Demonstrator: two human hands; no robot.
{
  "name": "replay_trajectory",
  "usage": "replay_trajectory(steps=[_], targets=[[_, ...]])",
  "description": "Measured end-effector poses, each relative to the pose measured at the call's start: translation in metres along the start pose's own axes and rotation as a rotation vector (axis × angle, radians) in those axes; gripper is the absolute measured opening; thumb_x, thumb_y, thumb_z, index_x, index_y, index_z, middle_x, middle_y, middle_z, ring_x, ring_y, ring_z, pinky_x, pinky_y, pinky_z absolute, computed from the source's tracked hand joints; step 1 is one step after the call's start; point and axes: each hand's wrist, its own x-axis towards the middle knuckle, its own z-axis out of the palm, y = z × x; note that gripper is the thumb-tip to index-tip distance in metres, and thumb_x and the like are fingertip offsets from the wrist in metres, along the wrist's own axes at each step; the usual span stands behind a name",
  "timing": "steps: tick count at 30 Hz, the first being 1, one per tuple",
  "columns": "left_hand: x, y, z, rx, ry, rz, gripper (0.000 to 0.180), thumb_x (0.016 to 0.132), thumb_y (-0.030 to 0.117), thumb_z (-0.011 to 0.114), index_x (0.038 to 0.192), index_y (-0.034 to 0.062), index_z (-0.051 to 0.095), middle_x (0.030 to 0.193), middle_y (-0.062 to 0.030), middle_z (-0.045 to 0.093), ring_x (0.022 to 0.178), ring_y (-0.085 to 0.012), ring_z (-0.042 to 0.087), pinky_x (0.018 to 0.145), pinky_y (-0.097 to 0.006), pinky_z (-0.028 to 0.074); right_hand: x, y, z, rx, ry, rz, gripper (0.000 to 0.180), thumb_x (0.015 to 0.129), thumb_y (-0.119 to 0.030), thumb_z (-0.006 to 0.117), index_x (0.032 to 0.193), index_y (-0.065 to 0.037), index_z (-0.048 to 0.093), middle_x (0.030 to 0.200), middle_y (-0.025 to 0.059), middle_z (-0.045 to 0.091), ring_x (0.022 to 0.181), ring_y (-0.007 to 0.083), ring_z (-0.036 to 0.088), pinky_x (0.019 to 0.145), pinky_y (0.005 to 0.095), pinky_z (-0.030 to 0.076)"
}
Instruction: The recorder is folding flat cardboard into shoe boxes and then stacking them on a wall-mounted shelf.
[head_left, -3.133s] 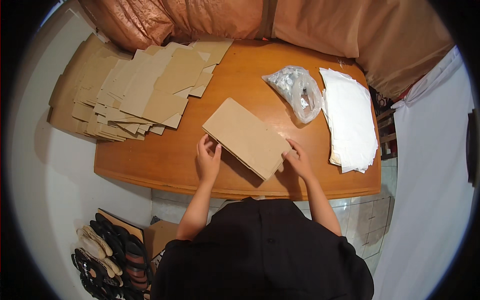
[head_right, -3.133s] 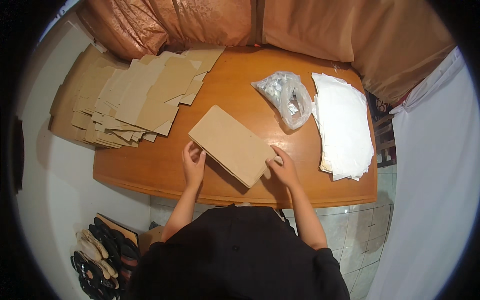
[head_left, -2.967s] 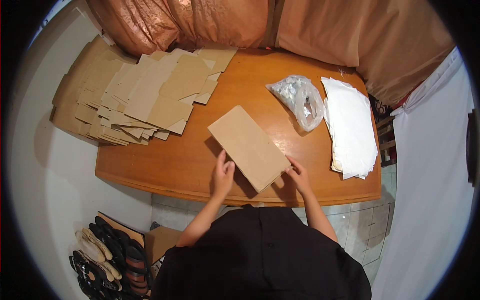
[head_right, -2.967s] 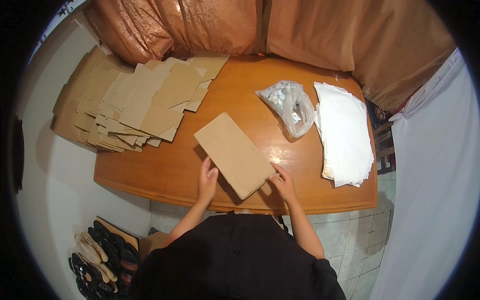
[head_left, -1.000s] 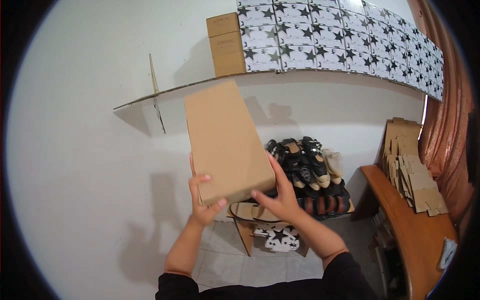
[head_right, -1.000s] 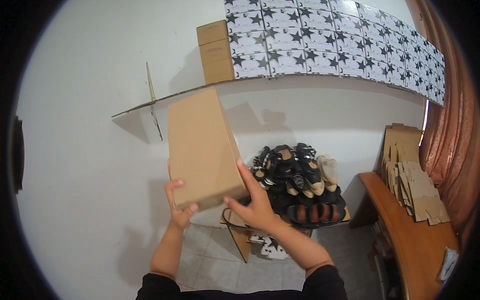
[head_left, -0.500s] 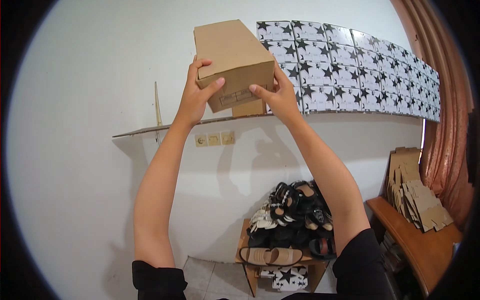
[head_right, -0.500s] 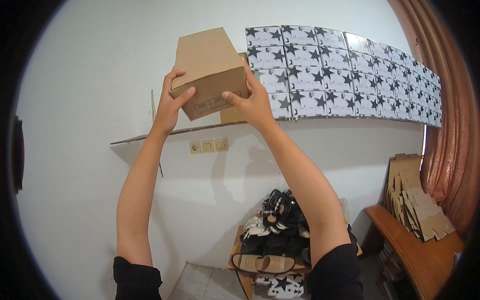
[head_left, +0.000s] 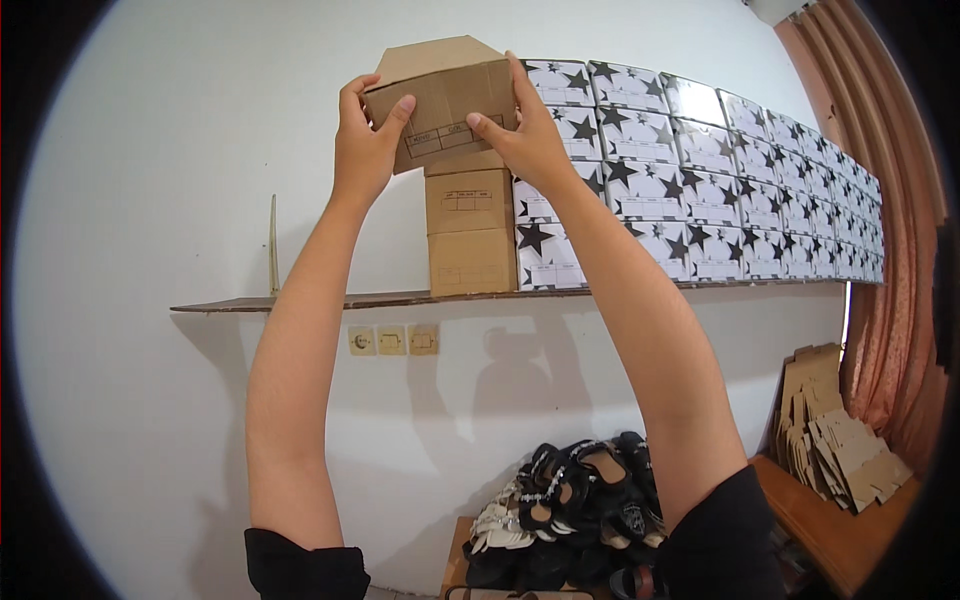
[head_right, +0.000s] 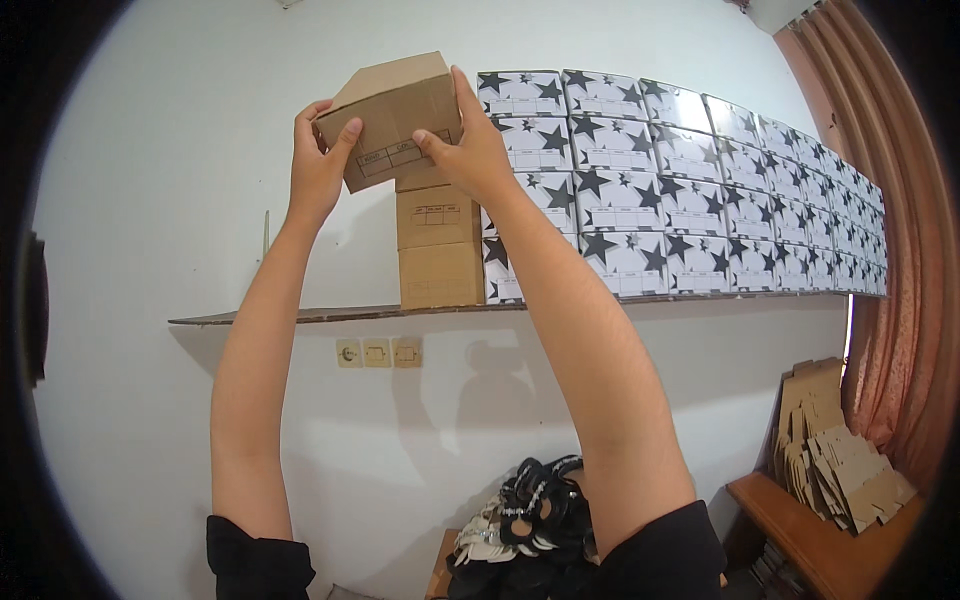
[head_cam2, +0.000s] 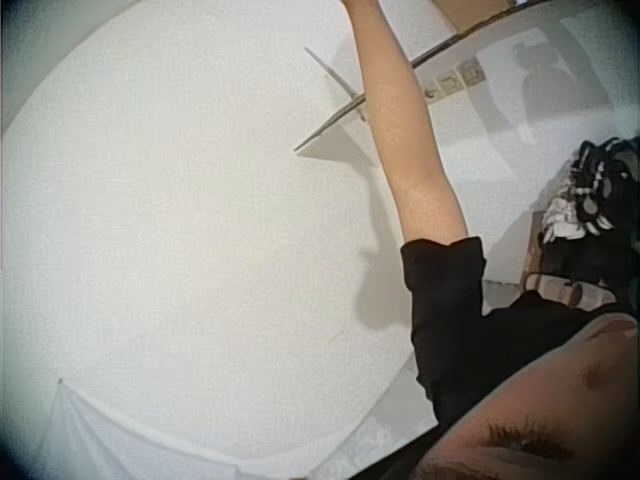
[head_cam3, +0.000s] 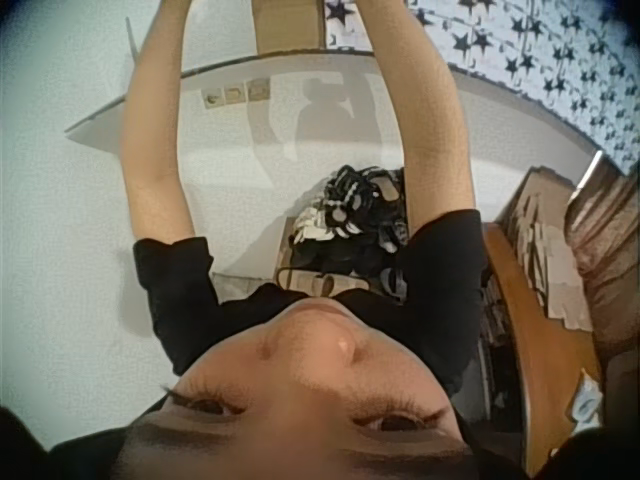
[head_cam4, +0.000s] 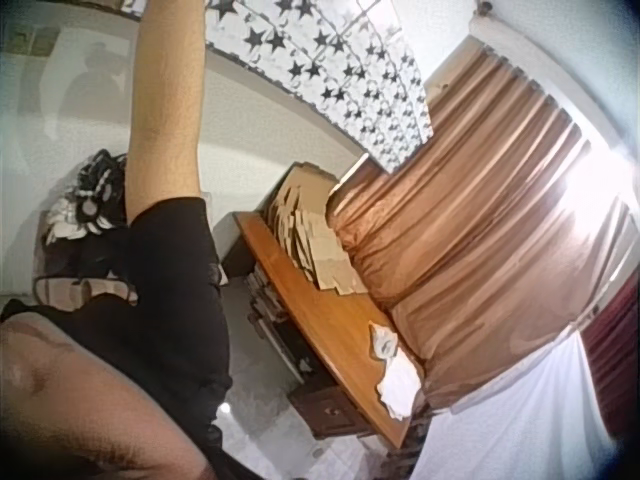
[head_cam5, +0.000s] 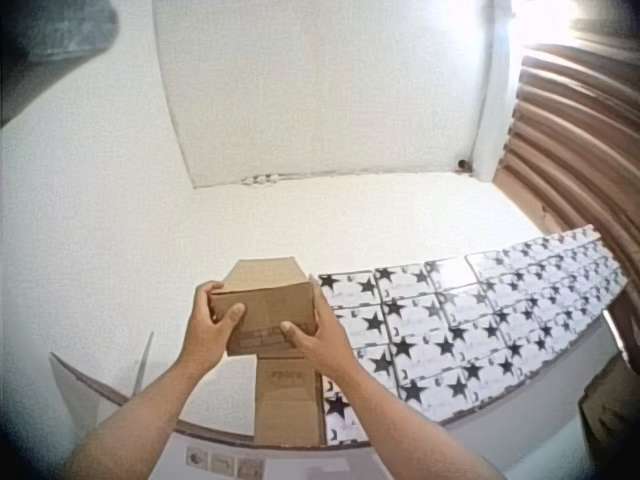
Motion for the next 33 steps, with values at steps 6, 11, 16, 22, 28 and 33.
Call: replay_trajectory(steps=[6, 11, 16, 22, 28, 33], targets=[[0.027, -0.051, 0.006, -0.375, -0.157, 0.088, 0.104, 0.075, 0.013, 0.07, 0.143, 0.0117, -0.009, 0.144, -0.0266, 0.007, 0.13, -0.0339, 0.031, 0.095, -0.039, 0.044, -0.002, 0.018, 0.019, -0.271, 0.208, -0.156, 0.083, 0.074, -0.016, 0.072, 0.138, -0.009, 0.02, 0.129, 0.0223, 0.039, 0.127, 0.0375, 0.031, 0.098, 0.0432, 0.037], [0.05, -0.066, 0.035, -0.247, 0.246, 0.109, 0.083, 0.081, 0.029, 0.071, 0.14, 0.0097, 0.017, 0.137, -0.0216, 0.028, 0.121, -0.0283, 0.043, 0.091, -0.036, 0.043, 0.012, 0.057, -0.001, -0.482, 0.063, -0.251, 0.054, 0.075, -0.009, 0.067, 0.123, -0.011, 0.045, 0.119, 0.0184, 0.045, 0.115, 0.0363, 0.042, 0.092, 0.0417, 0.042], [0.07, -0.11, 0.055, -0.025, 0.174, 0.146, 0.045, 0.091, 0.041, 0.051, 0.123, 0.0103, 0.053, 0.121, -0.0108, 0.054, 0.116, -0.0193, 0.05, 0.093, -0.033, 0.042, 0.028, 0.088, -0.003, -0.511, 0.19, -0.295, 0.027, 0.081, -0.007, 0.06, 0.108, -0.009, 0.06, 0.11, 0.0167, 0.055, 0.1, 0.031, 0.055, 0.087, 0.0358, 0.045], [0.073, -0.156, 0.082, 0.065, -0.12, 0.028, 0.072, 0.089, 0.058, 0.03, 0.147, 0.0177, 0.015, 0.154, -0.0099, 0.008, 0.142, -0.0262, 0.006, 0.103, -0.059, -0.011, 0.03, 0.121, -0.006, -0.769, 0.045, -0.042, 0.041, 0.092, -0.039, 0.038, 0.12, -0.015, 0.057, 0.119, 0.0078, 0.057, 0.115, 0.027, 0.05, 0.102, 0.0571, 0.027], [0.06, -0.176, 0.082, 0.31, -0.22, -0.105, 0.069, 0.09, 0.059, 0.022, 0.147, 0.0215, 0.014, 0.154, -0.0054, 0.008, 0.142, -0.0246, 0.006, 0.099, -0.065, -0.011, 0.016, 0.146, -0.005, -1.121, -0.103, 0.052, 0.05, 0.093, -0.049, 0.031, 0.127, -0.019, 0.053, 0.14, 0.0064, 0.042, 0.132, 0.025, 0.033, 0.103, 0.067, 0.008], [0.069, -0.185, 0.081, 0.45, -0.273, -0.154, 0.064, 0.091, 0.056, 0.022, 0.146, 0.0227, 0.019, 0.153, -0.0015, 0.015, 0.141, -0.0239, 0.009, 0.098, -0.068, -0.009, 0.005, 0.163, 0.004, -1.238, -0.028, -0.038, 0.055, 0.091, -0.052, 0.032, 0.13, -0.019, 0.05, 0.145, 0.0068, 0.034, 0.136, 0.0253, 0.027, 0.105, 0.0639, 0.008]])
